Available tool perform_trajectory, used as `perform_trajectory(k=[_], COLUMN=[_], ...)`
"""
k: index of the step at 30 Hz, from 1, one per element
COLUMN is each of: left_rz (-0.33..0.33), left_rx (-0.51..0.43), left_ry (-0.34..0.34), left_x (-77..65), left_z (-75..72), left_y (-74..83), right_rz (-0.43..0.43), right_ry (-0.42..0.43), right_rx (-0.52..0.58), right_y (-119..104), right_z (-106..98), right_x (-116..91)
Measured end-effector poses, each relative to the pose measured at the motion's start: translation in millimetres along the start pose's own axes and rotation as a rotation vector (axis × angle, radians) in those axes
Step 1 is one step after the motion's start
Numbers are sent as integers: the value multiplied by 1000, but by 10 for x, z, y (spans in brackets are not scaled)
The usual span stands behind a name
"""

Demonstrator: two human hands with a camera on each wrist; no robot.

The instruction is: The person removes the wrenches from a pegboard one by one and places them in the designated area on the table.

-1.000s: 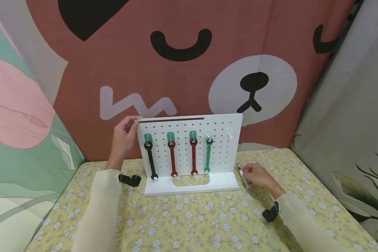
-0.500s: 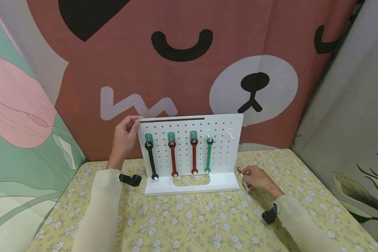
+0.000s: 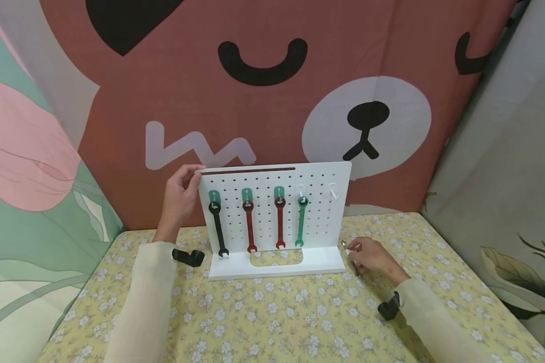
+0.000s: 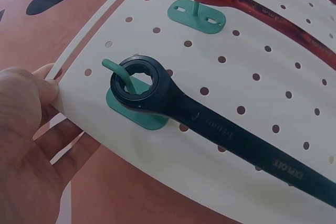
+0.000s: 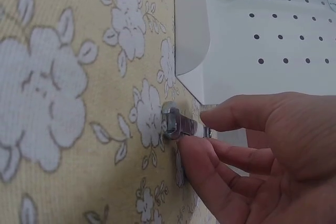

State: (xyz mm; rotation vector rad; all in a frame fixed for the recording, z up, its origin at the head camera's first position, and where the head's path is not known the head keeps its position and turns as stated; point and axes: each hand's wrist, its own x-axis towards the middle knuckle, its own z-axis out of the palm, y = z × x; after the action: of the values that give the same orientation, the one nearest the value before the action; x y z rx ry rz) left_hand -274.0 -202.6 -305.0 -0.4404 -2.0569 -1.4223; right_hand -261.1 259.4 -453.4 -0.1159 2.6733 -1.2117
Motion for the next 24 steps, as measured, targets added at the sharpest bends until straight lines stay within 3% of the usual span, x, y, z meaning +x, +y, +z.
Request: perform_trajectory(k=[4,13,20,24], left_rz=[1,3,-5,-10], left_rx=[0,12,-6,-4], left_ry=[4,15,21,20], left_x=[16,92,90,77], left_z=[7,14,13,18], left_y=[-37,-337,-351,-321], right_rz=[2,-48,-169,-266], right_ry=[13,56,157,171], right_rx=[-5,-74,-130,-85], right_y=[-19,-97,-260,-371], right_z=[-2,-5,38,86], right_x=[-20,-1,-22,-40])
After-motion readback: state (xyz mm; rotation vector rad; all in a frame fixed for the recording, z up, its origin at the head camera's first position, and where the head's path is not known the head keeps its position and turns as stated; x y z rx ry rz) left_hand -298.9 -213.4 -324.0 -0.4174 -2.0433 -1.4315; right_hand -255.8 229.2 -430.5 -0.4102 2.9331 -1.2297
